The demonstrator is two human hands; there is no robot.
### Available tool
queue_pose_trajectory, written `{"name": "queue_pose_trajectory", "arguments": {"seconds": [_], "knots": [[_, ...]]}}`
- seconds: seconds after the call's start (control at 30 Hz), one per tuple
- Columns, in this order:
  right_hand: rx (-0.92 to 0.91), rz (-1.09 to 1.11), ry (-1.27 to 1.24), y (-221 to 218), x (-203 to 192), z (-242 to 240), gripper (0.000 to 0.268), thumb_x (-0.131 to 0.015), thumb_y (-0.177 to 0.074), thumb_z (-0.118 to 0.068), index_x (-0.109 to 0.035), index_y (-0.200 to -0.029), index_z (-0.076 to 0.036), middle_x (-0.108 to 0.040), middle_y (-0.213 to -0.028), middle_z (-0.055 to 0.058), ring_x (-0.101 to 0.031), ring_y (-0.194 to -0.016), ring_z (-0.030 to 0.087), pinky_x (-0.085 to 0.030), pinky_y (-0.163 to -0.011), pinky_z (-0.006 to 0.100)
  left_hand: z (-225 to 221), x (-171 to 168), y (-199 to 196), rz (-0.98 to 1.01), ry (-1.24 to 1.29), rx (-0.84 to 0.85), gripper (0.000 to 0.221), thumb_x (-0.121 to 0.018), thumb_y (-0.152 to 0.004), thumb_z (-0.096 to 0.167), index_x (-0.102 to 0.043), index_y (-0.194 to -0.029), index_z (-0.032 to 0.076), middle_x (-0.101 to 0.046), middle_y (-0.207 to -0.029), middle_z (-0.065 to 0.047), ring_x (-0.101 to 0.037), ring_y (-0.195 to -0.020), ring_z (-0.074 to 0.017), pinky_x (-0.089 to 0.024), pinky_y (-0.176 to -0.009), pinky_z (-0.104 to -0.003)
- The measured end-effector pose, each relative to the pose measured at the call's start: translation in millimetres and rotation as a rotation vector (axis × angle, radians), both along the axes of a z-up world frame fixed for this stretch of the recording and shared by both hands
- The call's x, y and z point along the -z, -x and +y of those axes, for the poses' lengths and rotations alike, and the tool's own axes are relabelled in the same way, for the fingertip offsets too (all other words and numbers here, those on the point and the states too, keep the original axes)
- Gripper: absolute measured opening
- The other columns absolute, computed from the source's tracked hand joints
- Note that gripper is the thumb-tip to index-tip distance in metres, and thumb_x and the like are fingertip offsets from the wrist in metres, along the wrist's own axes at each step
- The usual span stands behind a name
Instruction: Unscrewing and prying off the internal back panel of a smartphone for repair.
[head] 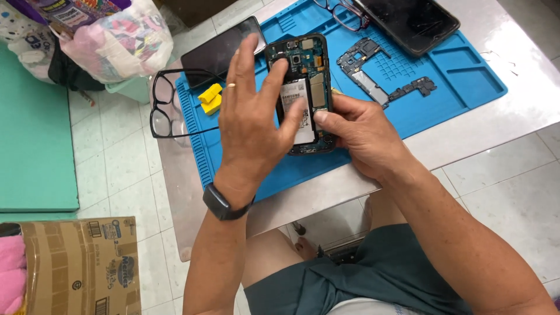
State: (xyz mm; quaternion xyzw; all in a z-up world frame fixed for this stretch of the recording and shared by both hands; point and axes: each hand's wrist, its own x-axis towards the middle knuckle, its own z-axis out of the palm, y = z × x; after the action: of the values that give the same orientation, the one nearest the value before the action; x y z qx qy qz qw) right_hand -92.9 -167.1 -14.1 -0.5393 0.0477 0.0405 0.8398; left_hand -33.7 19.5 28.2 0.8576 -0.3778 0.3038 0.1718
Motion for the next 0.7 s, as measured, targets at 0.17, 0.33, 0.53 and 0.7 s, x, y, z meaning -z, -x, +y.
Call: {"name": "queue_pose_trajectory", "arguments": {"seconds": [0.17,0.33,0.53,0.7], "knots": [[0.043,0.051,-0.028,0.5,-1.5,1.1,0.053,-0.07,-0.094,-0.017,-0.067,-0.145,-0.003,-0.075,-0.128,0.004,-0.069,-0.109,0.015,-0.061,-0.088,0.03,0.4,9.7,2.4,0.028,-0.153,-0.092,0.056,-0.084,-0.107,0.049,-0.067,-0.147,0.014,-0.027,-0.173,-0.015,-0.027,-0.163,-0.0415,-0.05,-0.123,-0.065],[0.083,0.02,-0.046,0.2,2.5,3.3,0.046,-0.066,-0.098,-0.014,-0.067,-0.142,0.001,-0.075,-0.125,0.009,-0.07,-0.107,0.016,-0.063,-0.09,0.031,-4.0,8.9,3.7,0.175,-0.082,-0.06,0.053,-0.088,-0.1,0.043,-0.065,-0.134,0.009,-0.026,-0.172,-0.017,-0.03,-0.162,-0.0468,-0.05,-0.115,-0.062],[0.299,0.123,-0.172,-2.6,3.1,13.6,0.046,-0.067,-0.095,-0.015,-0.069,-0.139,0.0,-0.078,-0.123,0.011,-0.074,-0.103,0.019,-0.065,-0.088,0.031,-13.4,9.1,6.0,0.58,0.094,0.024,0.064,-0.09,-0.088,0.032,-0.054,-0.135,0.009,-0.022,-0.171,-0.023,-0.037,-0.157,-0.0471,-0.054,-0.107,-0.054],[0.268,0.197,-0.347,-2.2,-3.6,13.9,0.062,-0.065,-0.093,-0.018,-0.058,-0.154,-0.008,-0.073,-0.136,0.01,-0.07,-0.123,0.024,-0.059,-0.101,0.033,-26.2,13.3,7.0,0.758,0.196,0.002,0.072,-0.082,-0.086,0.028,-0.05,-0.146,0.006,-0.043,-0.162,-0.024,-0.029,-0.16,-0.036,-0.038,-0.123,-0.045]]}}
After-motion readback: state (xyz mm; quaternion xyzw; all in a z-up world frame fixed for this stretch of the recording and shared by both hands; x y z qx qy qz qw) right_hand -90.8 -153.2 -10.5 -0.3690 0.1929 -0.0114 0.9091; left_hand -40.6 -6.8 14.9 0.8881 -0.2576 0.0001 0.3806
